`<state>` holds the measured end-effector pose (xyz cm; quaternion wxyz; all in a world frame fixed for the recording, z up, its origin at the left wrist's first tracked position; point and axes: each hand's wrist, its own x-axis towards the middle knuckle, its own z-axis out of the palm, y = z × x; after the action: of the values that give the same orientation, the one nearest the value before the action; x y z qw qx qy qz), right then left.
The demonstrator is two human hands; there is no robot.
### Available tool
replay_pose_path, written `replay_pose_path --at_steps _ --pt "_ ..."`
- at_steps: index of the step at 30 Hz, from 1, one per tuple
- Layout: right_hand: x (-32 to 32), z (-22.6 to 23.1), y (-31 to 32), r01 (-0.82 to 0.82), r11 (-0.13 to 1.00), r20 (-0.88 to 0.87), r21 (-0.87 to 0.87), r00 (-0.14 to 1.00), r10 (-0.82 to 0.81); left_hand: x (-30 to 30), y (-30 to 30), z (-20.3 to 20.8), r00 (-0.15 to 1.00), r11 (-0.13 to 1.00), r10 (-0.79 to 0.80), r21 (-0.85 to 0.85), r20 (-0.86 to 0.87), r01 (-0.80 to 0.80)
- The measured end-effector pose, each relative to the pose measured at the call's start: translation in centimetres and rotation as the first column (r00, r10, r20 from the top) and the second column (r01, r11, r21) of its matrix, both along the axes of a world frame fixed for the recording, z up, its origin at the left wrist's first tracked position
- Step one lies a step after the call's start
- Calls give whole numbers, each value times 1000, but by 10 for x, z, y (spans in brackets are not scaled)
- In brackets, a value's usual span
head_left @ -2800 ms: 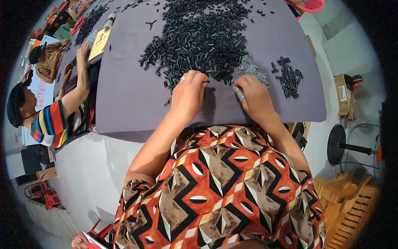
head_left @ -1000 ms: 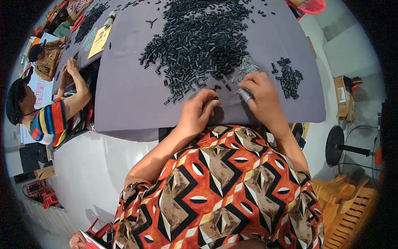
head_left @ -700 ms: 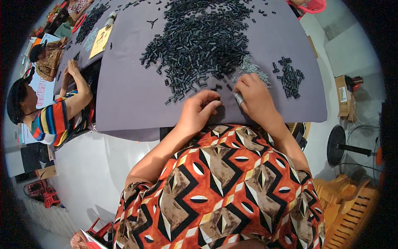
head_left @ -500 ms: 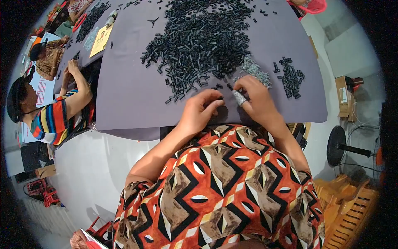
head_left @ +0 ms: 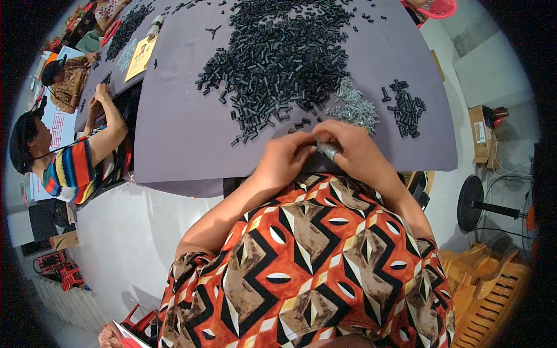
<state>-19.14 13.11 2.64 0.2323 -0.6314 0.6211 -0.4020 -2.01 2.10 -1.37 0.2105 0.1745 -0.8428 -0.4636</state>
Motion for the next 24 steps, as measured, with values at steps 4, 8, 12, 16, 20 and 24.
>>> replay_pose_path --at_steps 4,8,12,16,20,24 --pt "-2 -2 2 -16 998 119 68 993 8 1 -4 8 995 976 -80 -195 66 91" --pt "-3 0 3 -47 987 276 154 961 3 3 -5 10 988 978 -117 -164 98 131" --pt "-3 -1 4 -23 979 379 202 924 -57 3 -1 7 993 987 -117 -112 -15 114" --pt "-6 1 4 -7 978 365 209 928 -72 1 1 11 993 993 -104 -57 -54 101" --pt "-7 2 2 -26 973 369 231 927 -63 3 0 11 994 992 -108 -60 20 109" --pt "-11 -3 1 -78 964 455 253 889 -47 4 0 10 992 985 -127 -117 16 128"
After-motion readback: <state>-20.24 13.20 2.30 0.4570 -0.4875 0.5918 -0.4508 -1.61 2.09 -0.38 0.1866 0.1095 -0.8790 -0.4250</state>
